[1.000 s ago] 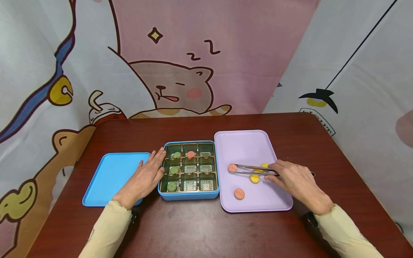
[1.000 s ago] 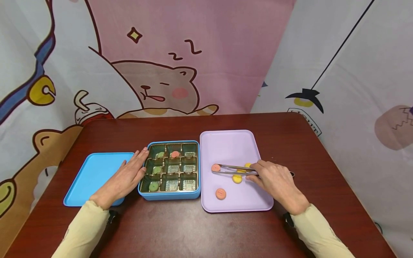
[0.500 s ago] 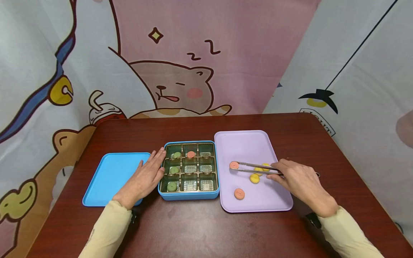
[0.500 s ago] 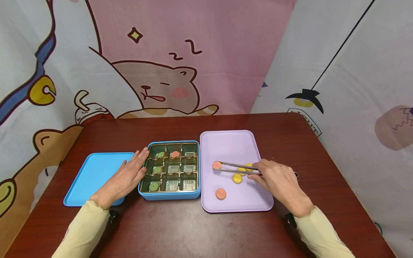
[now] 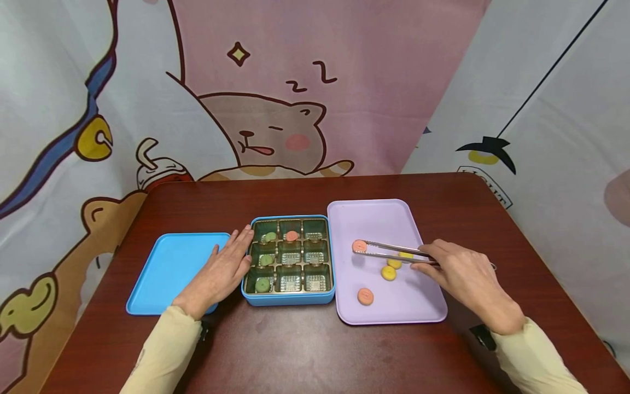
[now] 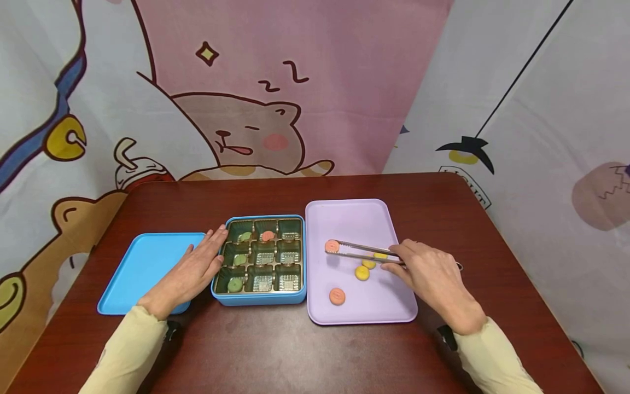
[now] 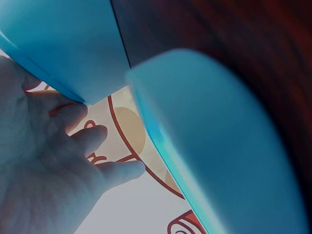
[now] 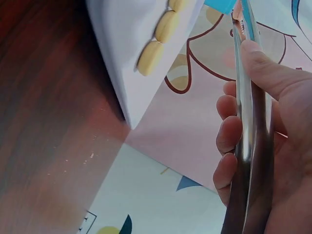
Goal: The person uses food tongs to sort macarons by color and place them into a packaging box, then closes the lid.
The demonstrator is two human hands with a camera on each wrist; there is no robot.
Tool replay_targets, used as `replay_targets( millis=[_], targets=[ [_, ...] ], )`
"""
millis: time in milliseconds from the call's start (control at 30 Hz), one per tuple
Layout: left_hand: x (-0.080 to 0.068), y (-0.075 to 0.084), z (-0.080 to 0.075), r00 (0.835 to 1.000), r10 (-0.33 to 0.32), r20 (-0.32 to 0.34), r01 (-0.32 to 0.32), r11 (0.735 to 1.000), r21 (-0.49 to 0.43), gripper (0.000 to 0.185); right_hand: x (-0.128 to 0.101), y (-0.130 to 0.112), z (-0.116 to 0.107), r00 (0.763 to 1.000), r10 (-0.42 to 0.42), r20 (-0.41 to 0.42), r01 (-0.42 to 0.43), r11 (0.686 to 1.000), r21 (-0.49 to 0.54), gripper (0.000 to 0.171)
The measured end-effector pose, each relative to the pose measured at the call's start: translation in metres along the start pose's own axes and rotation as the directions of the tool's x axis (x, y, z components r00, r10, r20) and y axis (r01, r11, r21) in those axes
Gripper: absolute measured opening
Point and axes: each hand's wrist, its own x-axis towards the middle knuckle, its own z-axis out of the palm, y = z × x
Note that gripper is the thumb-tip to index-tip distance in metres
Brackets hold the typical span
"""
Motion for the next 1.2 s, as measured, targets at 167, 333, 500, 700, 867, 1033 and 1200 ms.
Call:
replay_targets(
  millis=[167, 333, 500, 700, 867, 1033, 1200],
  targets=[
    [0.000, 0.000, 0.000, 1.000, -0.002, 0.001, 0.002, 1.000, -0.001, 0.060, 0.001, -0.001, -0.005, 1.000, -0.007, -0.025, 0.007, 1.000, 0.007, 0.037],
    [0.000, 0.000, 0.000, 1.000, -0.002, 0.001, 0.002, 1.000, -0.002, 0.060, 0.002, -0.003, -0.011, 0.999, -0.003, -0.036, 0.003, 1.000, 0.002, 0.036],
    [-0.001, 0.000, 0.000, 1.000, -0.006, 0.005, 0.006, 1.000, -0.004, 0.060, 0.003, -0.004, -0.014, 0.998, -0.008, -0.056, 0.009, 1.000, 0.009, 0.040],
    [0.000, 0.000, 0.000, 1.000, -0.006, 0.003, 0.006, 1.000, -0.003, 0.060, 0.005, -0.005, -0.017, 0.996, -0.021, -0.090, 0.023, 1.000, 0.017, 0.039],
    [0.000, 0.000, 0.000, 1.000, -0.003, -0.002, 0.003, 1.000, -0.002, 0.060, 0.008, -0.009, -0.020, 0.994, -0.023, -0.106, 0.025, 0.999, 0.023, 0.045],
    [0.000, 0.000, 0.000, 1.000, 0.000, -0.005, 0.000, 1.000, -0.001, 0.060, 0.012, -0.014, -0.022, 0.991, -0.029, -0.129, 0.035, 0.998, 0.046, 0.074],
    [0.000, 0.000, 0.000, 1.000, -0.004, 0.000, 0.004, 1.000, -0.004, 0.060, 0.016, -0.018, -0.023, 0.989, -0.045, -0.139, 0.050, 0.998, 0.038, 0.075]
  ],
)
